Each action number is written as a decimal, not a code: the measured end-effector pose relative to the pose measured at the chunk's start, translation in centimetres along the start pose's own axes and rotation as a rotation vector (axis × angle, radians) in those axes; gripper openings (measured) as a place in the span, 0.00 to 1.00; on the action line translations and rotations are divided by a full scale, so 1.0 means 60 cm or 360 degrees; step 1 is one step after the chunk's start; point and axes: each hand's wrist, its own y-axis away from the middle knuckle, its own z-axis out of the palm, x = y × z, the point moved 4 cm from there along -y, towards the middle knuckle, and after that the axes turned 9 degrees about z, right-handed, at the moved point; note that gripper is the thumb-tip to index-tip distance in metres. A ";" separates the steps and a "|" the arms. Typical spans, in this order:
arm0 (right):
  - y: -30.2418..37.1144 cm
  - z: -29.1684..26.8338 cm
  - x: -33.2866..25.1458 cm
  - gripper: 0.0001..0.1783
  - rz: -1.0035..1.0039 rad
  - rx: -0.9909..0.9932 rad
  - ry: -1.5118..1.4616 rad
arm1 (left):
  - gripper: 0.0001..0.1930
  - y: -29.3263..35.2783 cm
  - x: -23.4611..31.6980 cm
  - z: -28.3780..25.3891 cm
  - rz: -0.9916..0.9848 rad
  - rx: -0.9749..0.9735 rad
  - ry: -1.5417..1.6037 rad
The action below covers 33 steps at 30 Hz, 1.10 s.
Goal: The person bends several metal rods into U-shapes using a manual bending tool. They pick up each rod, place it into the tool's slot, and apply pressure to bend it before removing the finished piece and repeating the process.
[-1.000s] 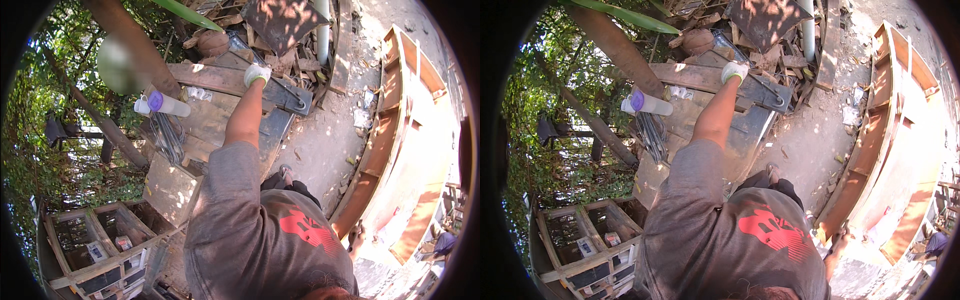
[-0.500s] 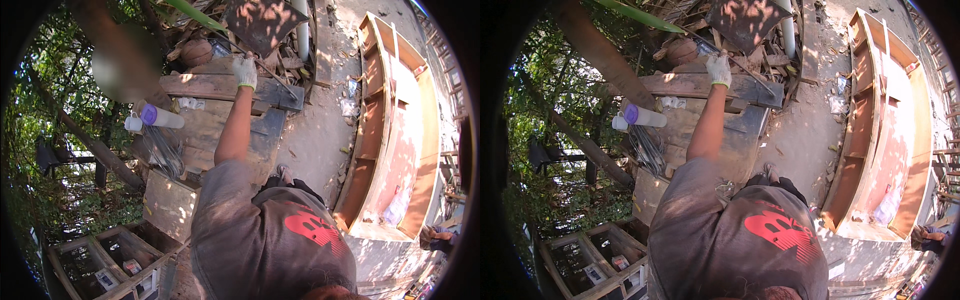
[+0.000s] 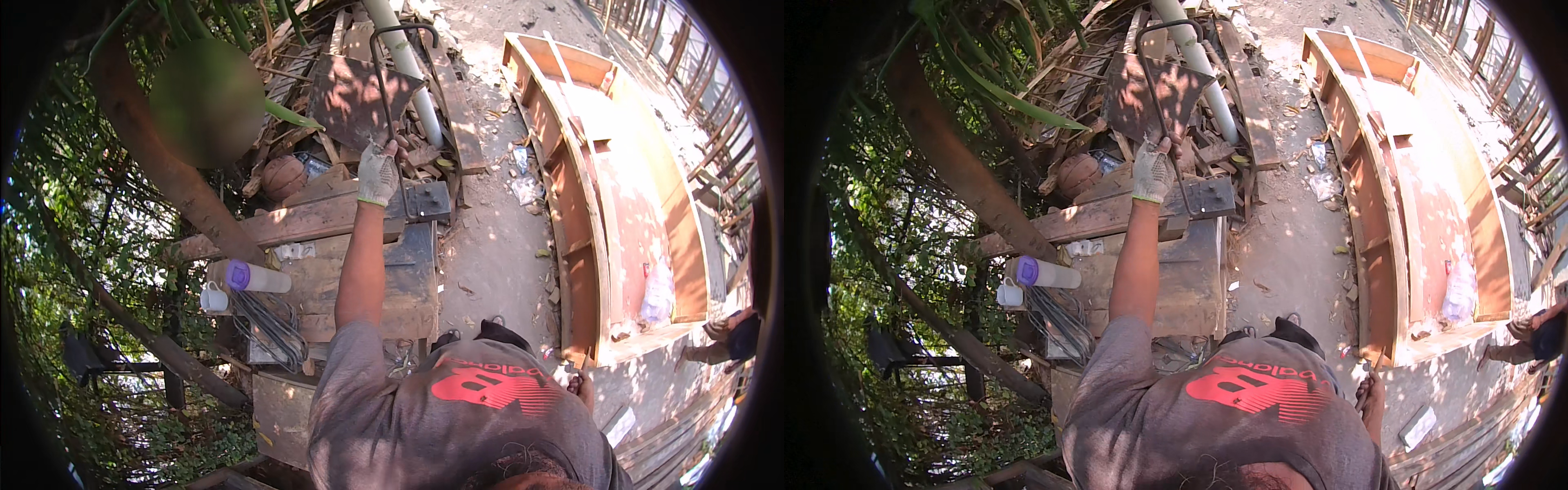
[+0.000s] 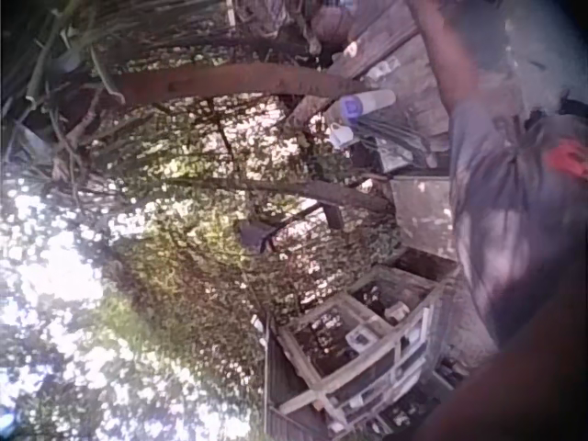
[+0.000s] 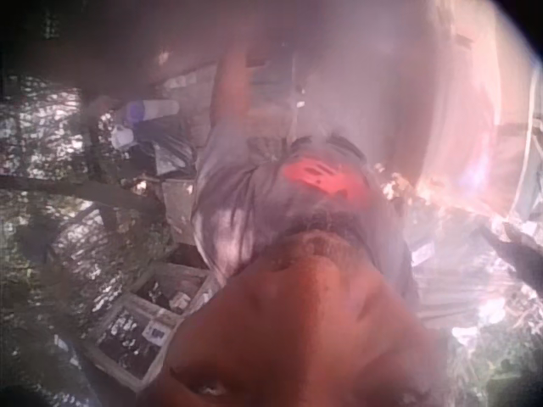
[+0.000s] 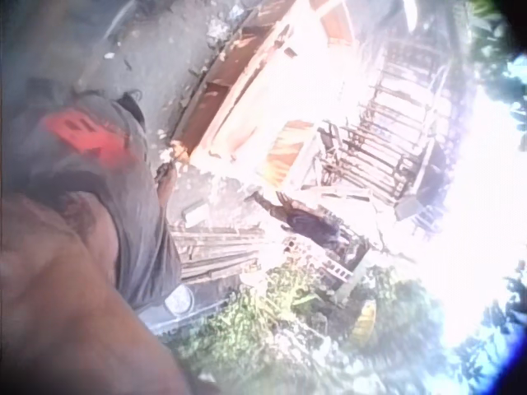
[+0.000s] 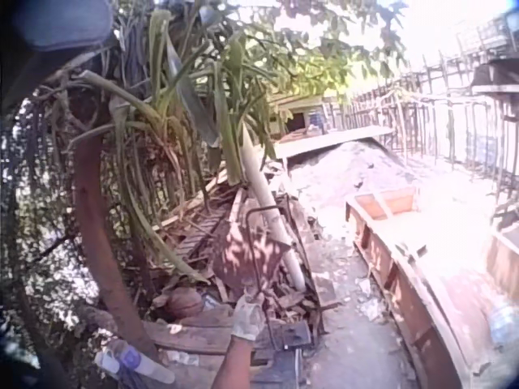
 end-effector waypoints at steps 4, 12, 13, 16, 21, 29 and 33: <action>0.012 0.067 -0.037 0.14 0.0008 -0.0059 0.0150 | 0.18 0.024 -0.028 0.013 -0.0013 -0.0076 0.0190; 0.010 0.097 -0.063 0.12 -0.0101 -0.0070 0.0525 | 0.19 0.040 -0.023 0.027 -0.0057 0.0088 0.0484; 0.006 0.087 -0.064 0.11 -0.0094 -0.0036 0.0547 | 0.19 0.043 -0.027 0.033 -0.0050 0.0094 0.0477; -0.007 0.071 -0.066 0.11 0.0007 0.0016 0.0581 | 0.19 0.046 -0.038 0.034 -0.0059 0.0098 0.0450; 0.077 0.116 -0.072 0.12 -0.0168 0.0122 0.1002 | 0.18 0.061 -0.047 0.035 -0.0035 0.0071 0.0325; 0.050 0.060 -0.069 0.11 -0.0341 0.0105 0.1223 | 0.12 0.071 -0.098 0.066 -0.0290 -0.0048 0.0761; 0.021 0.028 -0.070 0.11 -0.0485 -0.0035 0.1349 | 0.11 0.083 -0.111 0.094 -0.0358 -0.0120 0.0844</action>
